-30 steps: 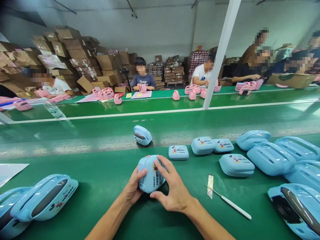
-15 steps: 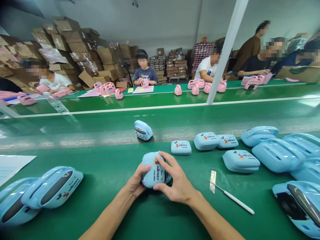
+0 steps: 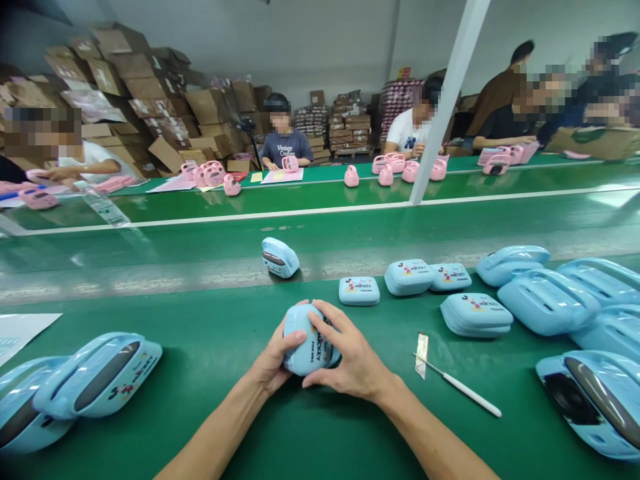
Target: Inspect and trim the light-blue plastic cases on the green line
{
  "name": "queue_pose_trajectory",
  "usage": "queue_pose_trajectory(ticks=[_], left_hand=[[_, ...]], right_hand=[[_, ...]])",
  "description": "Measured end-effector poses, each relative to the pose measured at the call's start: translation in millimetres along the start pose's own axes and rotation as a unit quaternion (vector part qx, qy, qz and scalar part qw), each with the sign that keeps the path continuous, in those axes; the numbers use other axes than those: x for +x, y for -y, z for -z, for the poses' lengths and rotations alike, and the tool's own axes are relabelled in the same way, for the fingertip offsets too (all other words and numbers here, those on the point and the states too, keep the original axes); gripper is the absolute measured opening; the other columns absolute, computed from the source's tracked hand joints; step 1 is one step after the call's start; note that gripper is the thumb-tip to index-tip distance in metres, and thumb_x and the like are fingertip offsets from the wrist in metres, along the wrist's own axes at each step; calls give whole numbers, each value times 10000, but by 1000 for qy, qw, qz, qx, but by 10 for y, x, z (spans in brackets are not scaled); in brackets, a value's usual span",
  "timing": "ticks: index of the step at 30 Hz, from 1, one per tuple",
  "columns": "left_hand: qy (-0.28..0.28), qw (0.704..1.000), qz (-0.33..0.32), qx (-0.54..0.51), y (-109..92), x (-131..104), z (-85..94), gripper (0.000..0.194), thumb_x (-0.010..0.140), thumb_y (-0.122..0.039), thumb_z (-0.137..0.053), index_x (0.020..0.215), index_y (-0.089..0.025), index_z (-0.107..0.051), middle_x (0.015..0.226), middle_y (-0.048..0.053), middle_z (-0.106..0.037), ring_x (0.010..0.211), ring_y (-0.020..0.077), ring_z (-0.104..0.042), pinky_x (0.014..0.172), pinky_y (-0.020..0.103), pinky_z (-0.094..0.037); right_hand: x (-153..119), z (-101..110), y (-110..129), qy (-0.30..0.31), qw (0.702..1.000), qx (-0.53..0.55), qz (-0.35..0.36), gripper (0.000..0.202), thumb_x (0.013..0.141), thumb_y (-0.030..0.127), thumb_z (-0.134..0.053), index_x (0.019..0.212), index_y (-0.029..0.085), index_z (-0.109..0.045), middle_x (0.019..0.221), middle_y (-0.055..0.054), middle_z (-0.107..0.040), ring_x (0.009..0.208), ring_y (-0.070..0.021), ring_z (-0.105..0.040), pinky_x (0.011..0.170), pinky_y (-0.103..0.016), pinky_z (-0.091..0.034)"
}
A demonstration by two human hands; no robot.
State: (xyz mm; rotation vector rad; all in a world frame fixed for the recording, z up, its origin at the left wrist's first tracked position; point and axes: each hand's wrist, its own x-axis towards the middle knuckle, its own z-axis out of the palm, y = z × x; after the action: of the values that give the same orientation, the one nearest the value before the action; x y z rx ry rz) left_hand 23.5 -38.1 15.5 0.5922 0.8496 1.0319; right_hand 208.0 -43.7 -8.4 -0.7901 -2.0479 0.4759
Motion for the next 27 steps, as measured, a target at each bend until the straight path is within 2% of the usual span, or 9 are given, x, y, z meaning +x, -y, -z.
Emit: queue_pose_trajectory(ticks=[7, 16, 20, 27], left_hand=[[-14, 998, -16, 65, -108, -46, -79, 908, 483, -355, -981, 1273, -222, -553, 1103, 78, -713, 986, 259, -658, 894, 391, -524], [-7, 993, -20, 114, -174, -90, -124, 828, 544, -361, -944, 1238, -222, -514, 997, 34, -710, 885, 205, -654, 825, 352, -529], [-15, 995, -27, 98, -164, -84, -117, 814, 537, -328, -942, 1229, -212, -531, 1010, 38, -705, 882, 200, -647, 810, 340, -529], [-63, 995, -35, 66, -116, -89, -146, 712, 580, -310, -923, 1197, -220, -578, 989, 27, -699, 873, 195, -639, 809, 336, -537]], right_hand=[[17, 89, 18, -15, 998, -41, 38, 1013, 745, 490, -857, 1588, 294, -330, 1542, -176, -473, 1390, -357, -504, 1110, -524, -481], [35, 107, 92, -40, 997, -50, 54, 992, 721, 472, -880, 1563, 279, -392, 1484, -184, -534, 1332, -357, -554, 1070, -524, -509], [16, 36, 110, -51, 997, -38, 32, 1033, 689, 490, -895, 1566, 293, -387, 1510, -165, -529, 1378, -365, -523, 1146, -553, -441], [23, -44, 128, -30, 998, 37, -42, 1035, 690, 462, -899, 1569, 345, -365, 1619, -102, -401, 1458, -338, -434, 1179, -485, -426]])
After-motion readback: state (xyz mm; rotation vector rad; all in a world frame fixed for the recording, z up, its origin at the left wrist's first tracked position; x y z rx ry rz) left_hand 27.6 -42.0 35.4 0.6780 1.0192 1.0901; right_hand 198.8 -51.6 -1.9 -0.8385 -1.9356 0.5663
